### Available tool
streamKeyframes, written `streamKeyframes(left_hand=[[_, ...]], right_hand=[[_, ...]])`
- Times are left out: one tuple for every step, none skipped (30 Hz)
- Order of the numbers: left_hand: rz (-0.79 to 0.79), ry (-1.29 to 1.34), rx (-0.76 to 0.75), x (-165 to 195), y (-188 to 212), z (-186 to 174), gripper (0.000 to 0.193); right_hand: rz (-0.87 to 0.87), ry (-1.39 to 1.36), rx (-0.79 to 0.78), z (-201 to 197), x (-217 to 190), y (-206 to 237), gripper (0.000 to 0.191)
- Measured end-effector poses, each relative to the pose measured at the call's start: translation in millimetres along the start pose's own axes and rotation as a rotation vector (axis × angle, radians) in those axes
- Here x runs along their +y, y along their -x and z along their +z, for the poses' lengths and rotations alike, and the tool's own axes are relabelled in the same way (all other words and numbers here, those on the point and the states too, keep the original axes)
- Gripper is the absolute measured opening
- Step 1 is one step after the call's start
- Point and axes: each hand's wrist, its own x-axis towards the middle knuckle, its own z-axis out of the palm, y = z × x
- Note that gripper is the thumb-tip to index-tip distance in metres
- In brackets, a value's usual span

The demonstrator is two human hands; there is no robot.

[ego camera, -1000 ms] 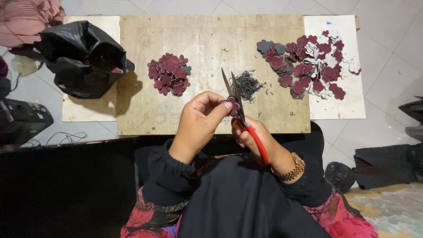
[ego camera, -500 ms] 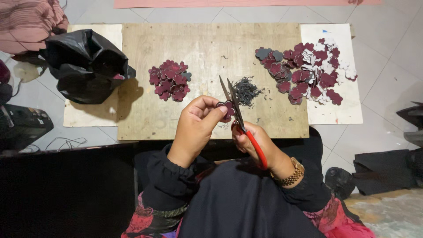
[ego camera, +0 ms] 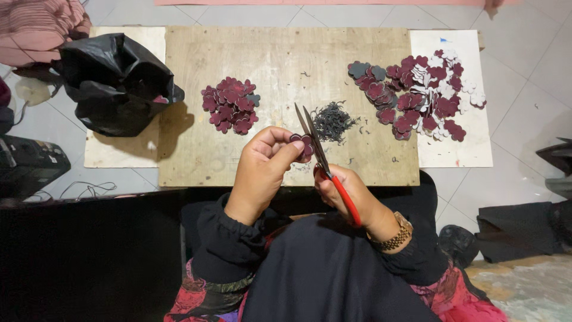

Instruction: The person uses red-handled scissors to trim the edges of small maroon flower-shaped pieces. They hold each piece with the left hand and carefully cut around the perimeter, then place the finished pieces into a pile on the wooden board.

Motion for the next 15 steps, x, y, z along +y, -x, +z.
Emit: streamKeyframes(left_hand=[[0.002, 0.001, 0.004, 0.3, 0.1, -0.4, 0.007], [0.002, 0.003, 0.010, 0.0, 0.8, -1.0, 0.007], [-0.012, -0.005, 0.023, 0.1, 1.6, -1.5, 0.007], [-0.026, -0.012, 0.035, 0.2, 1.9, -2.0, 0.008], [-0.037, -0.021, 0.046, 0.8, 1.8, -2.2, 0.009], [-0.032, -0.014, 0.041, 0.7, 1.9, -2.2, 0.009], [-0.026, -0.006, 0.035, 1.0, 2.0, -2.0, 0.010], [-0.022, 0.001, 0.030, 1.5, 2.6, -1.8, 0.011], [-0.016, -0.052, 0.040, 2.3, 3.4, -1.8, 0.011], [-0.011, -0.106, 0.049, 3.3, 4.7, -2.4, 0.011], [-0.004, -0.159, 0.059, 4.0, 5.5, -2.8, 0.012], [-0.027, -0.125, 0.066, 4.7, 5.1, -2.7, 0.012], [-0.050, -0.090, 0.075, 5.3, 4.1, -3.1, 0.011], [-0.075, -0.056, 0.083, 5.6, 3.9, -3.1, 0.011], [-0.070, -0.049, 0.074, 5.4, 3.8, -2.8, 0.012]], right_hand=[[0.013, -0.001, 0.006, -0.4, 0.9, -0.2, 0.052], [0.027, -0.002, 0.011, -0.6, 2.5, 0.2, 0.052], [0.031, 0.013, 0.016, -0.6, 3.8, 0.5, 0.051], [0.035, 0.029, 0.022, -0.9, 4.8, 0.5, 0.051], [0.036, 0.046, 0.027, -1.1, 5.2, 0.0, 0.051], [0.048, 0.040, 0.040, -1.0, 5.9, -0.4, 0.050], [0.059, 0.033, 0.053, -0.7, 6.0, -1.2, 0.050], [0.072, 0.025, 0.066, -0.2, 5.6, -1.5, 0.049], [0.063, 0.003, 0.064, 0.1, 4.7, -1.7, 0.050], [0.055, -0.019, 0.062, 0.6, 3.5, -1.9, 0.051], [0.047, -0.041, 0.059, 0.8, 2.0, -2.3, 0.052], [0.014, -0.019, 0.024, 0.7, -0.3, -2.1, 0.054], [-0.017, 0.002, -0.013, 0.5, -2.7, -2.1, 0.057], [-0.047, 0.022, -0.048, 0.6, -4.9, -1.3, 0.059], [-0.064, 0.058, -0.063, 0.9, -7.0, -0.4, 0.061]])
